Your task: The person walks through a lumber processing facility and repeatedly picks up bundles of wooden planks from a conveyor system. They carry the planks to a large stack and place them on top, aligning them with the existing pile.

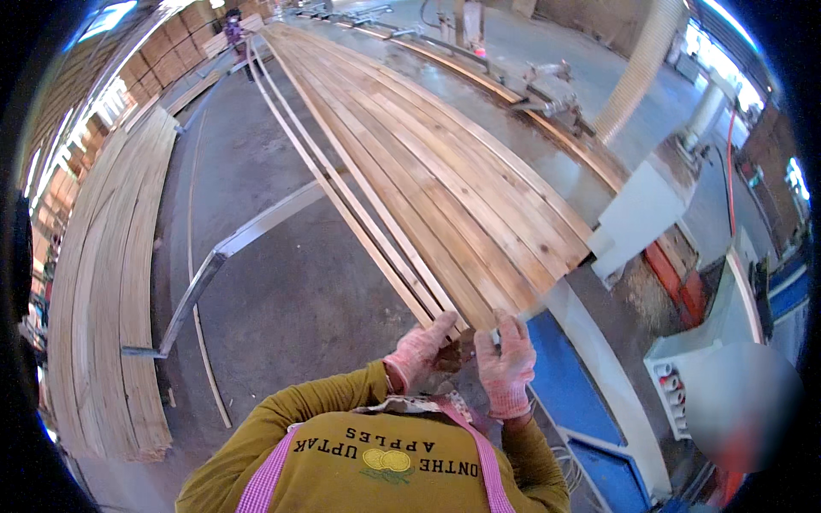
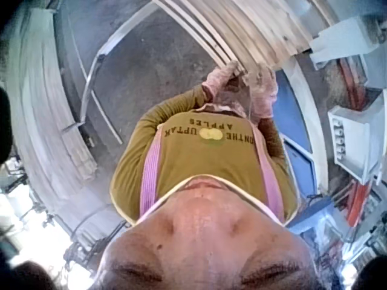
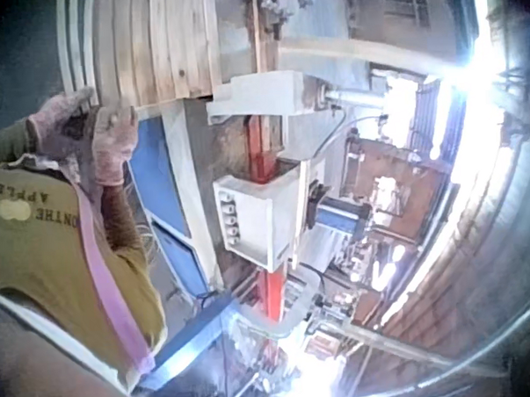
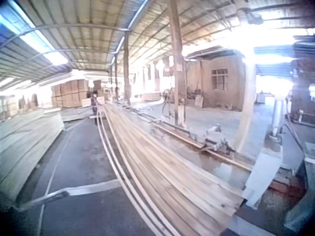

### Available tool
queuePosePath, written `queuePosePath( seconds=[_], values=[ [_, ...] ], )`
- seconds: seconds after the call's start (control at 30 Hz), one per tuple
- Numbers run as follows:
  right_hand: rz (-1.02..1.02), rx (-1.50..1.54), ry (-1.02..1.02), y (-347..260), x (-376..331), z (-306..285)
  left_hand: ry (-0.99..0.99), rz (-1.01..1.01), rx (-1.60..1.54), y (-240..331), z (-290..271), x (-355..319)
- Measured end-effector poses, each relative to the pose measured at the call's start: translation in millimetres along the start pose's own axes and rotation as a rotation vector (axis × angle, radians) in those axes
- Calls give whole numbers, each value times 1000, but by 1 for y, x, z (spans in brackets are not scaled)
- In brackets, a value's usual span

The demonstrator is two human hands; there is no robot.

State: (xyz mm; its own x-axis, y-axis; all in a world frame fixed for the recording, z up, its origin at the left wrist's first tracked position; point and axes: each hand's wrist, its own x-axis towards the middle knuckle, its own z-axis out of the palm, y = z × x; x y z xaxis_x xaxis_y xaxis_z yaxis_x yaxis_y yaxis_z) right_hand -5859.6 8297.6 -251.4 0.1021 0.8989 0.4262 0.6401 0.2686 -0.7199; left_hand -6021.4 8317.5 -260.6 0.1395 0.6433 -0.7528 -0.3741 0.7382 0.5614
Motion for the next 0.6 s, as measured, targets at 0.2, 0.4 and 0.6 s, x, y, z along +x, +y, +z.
queuePosePath(
  seconds=[0.2,0.4,0.6],
  values=[
    [778,302,-244,21,-14,-19,-117,-25,-170,0,-45,-2],
    [1011,1223,-152,55,-13,21,-76,229,-309,20,-61,19],
    [722,260,-229,29,-7,31,-88,186,-359,24,-62,14]
  ],
)
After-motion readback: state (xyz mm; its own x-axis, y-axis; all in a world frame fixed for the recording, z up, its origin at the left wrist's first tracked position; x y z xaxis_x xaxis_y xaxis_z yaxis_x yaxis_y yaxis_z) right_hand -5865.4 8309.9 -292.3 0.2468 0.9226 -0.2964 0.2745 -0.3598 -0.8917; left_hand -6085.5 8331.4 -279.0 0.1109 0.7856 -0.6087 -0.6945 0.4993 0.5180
